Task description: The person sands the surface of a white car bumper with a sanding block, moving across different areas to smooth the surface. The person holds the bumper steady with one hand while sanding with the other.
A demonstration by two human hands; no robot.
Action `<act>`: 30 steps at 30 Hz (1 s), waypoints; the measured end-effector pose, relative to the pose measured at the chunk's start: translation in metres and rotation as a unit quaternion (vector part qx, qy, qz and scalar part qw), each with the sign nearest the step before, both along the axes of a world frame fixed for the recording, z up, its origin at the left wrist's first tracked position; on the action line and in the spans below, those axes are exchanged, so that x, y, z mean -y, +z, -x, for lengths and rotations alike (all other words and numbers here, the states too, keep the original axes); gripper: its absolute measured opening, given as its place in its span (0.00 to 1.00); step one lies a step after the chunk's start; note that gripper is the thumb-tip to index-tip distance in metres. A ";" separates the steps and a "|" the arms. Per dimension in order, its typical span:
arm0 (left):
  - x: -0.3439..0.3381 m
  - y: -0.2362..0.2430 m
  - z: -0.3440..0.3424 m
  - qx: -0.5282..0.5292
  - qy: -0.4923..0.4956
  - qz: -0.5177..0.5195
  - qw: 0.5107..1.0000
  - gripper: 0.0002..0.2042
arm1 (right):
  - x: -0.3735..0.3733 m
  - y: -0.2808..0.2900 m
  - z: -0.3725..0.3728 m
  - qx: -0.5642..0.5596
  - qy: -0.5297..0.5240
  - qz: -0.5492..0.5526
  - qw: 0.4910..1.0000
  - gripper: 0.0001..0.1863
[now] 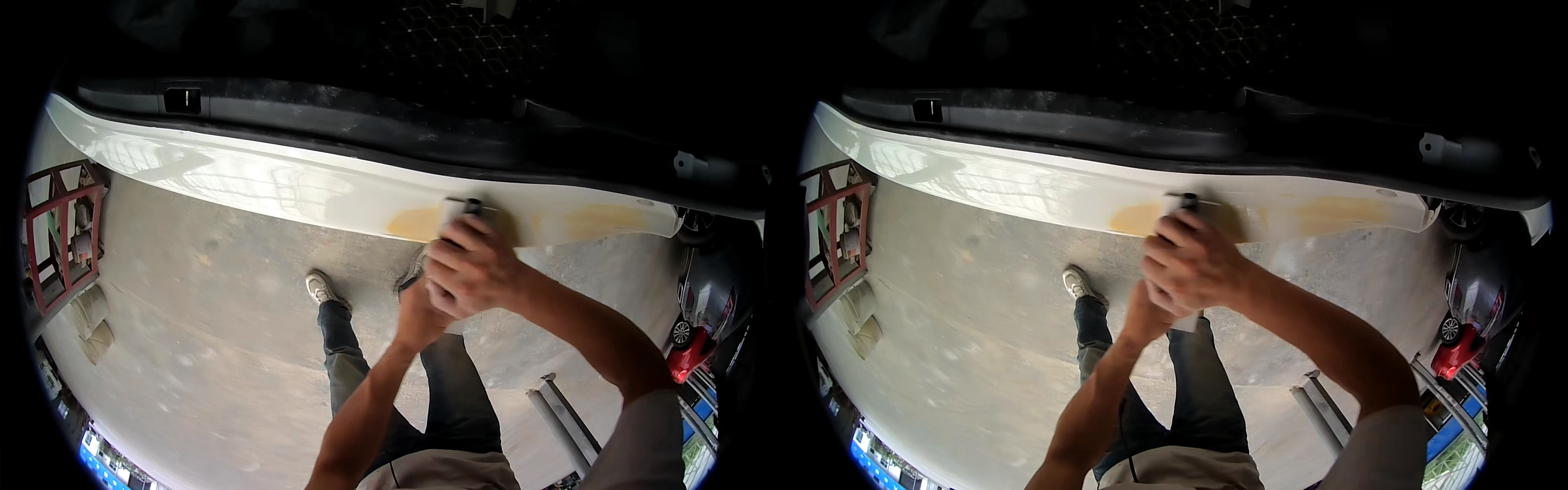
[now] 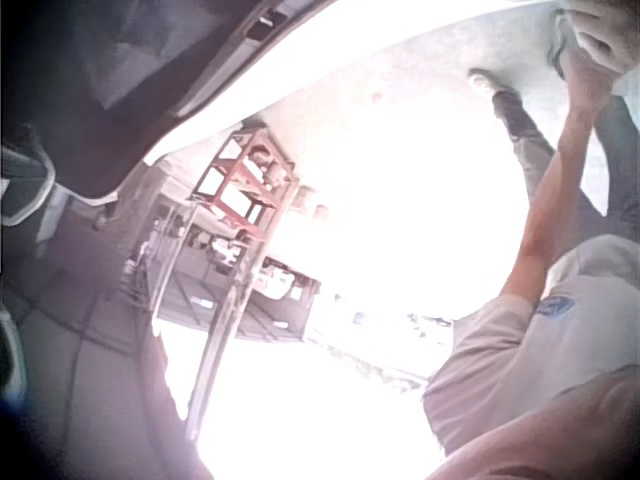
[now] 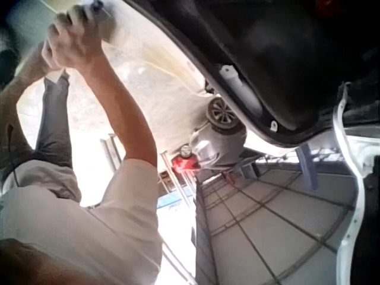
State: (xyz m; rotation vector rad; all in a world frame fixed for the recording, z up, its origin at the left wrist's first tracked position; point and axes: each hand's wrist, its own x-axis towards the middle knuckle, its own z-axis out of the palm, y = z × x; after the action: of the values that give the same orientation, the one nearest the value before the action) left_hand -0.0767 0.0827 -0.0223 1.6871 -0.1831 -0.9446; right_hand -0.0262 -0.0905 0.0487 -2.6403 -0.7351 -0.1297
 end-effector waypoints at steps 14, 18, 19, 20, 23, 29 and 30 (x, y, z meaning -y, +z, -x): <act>-0.044 0.003 -0.045 0.014 -0.056 -0.054 0.997 0.18 | -0.044 -0.021 -0.009 0.034 -0.042 -0.051 0.997 0.05; -0.009 0.004 0.004 0.038 -0.035 -0.031 0.998 0.23 | -0.010 0.001 0.012 0.005 -0.023 0.001 1.000 0.06; 0.011 0.010 0.011 0.024 0.018 -0.006 1.000 0.24 | 0.001 0.008 0.020 -0.013 -0.020 0.032 0.999 0.07; 0.011 0.006 0.010 0.041 0.019 0.015 0.999 0.23 | -0.002 0.007 0.018 -0.003 -0.026 0.031 0.999 0.07; -0.029 -0.007 -0.024 0.033 -0.060 -0.041 0.997 0.19 | -0.033 -0.016 -0.001 0.037 -0.045 -0.008 0.998 0.07; -0.010 0.010 -0.002 0.047 0.002 -0.023 0.999 0.17 | -0.020 -0.002 0.005 -0.001 -0.040 0.005 0.999 0.06; -0.001 0.006 0.005 0.063 0.026 -0.012 0.998 0.17 | -0.004 0.012 0.013 -0.007 -0.039 0.039 0.998 0.05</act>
State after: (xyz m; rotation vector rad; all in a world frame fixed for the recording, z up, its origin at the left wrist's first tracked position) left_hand -0.0812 0.0835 -0.0160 1.7671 -0.2121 -0.8044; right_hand -0.0395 -0.0863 0.0605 -2.7423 -0.6449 -0.1051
